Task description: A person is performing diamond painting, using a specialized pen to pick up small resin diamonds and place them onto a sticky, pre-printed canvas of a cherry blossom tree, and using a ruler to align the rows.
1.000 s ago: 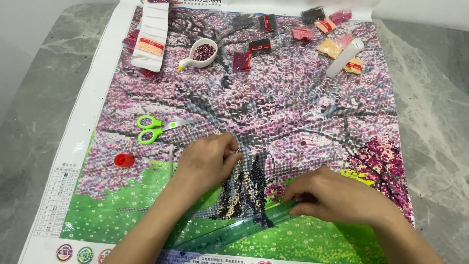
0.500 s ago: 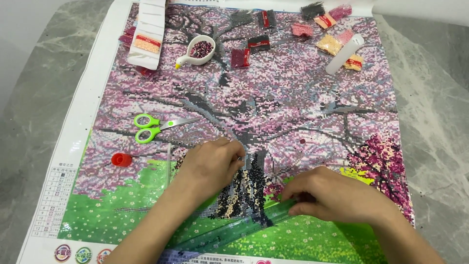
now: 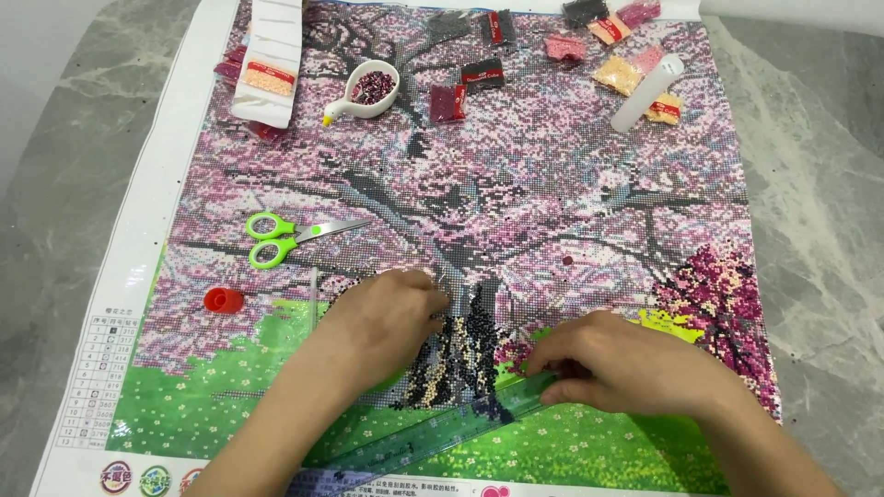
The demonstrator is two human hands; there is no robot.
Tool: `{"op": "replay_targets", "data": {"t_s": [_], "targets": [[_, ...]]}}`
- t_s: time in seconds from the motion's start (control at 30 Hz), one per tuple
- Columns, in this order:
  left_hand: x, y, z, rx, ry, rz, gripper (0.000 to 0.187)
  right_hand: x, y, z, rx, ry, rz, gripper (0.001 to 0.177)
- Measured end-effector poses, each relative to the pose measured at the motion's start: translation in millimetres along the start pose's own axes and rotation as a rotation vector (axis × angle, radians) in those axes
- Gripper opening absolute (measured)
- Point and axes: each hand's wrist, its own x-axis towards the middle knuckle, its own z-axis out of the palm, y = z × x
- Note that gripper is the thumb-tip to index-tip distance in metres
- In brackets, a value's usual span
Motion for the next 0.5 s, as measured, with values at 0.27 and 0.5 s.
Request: {"op": "replay_targets", "data": {"t_s": [0.27, 0.5], "targets": [[3.7, -11.2, 26.5, 0.218, 0.059, 0.150, 0.023, 0.5, -1.8, -0.1, -0.008, -0.019, 0.037, 0.024], [2.9, -9.8, 29.7, 0.217, 0.047, 0.105, 0.037, 1.6, -4.1, -0.5, 0.007, -0.036, 0.038, 0.022]]}}
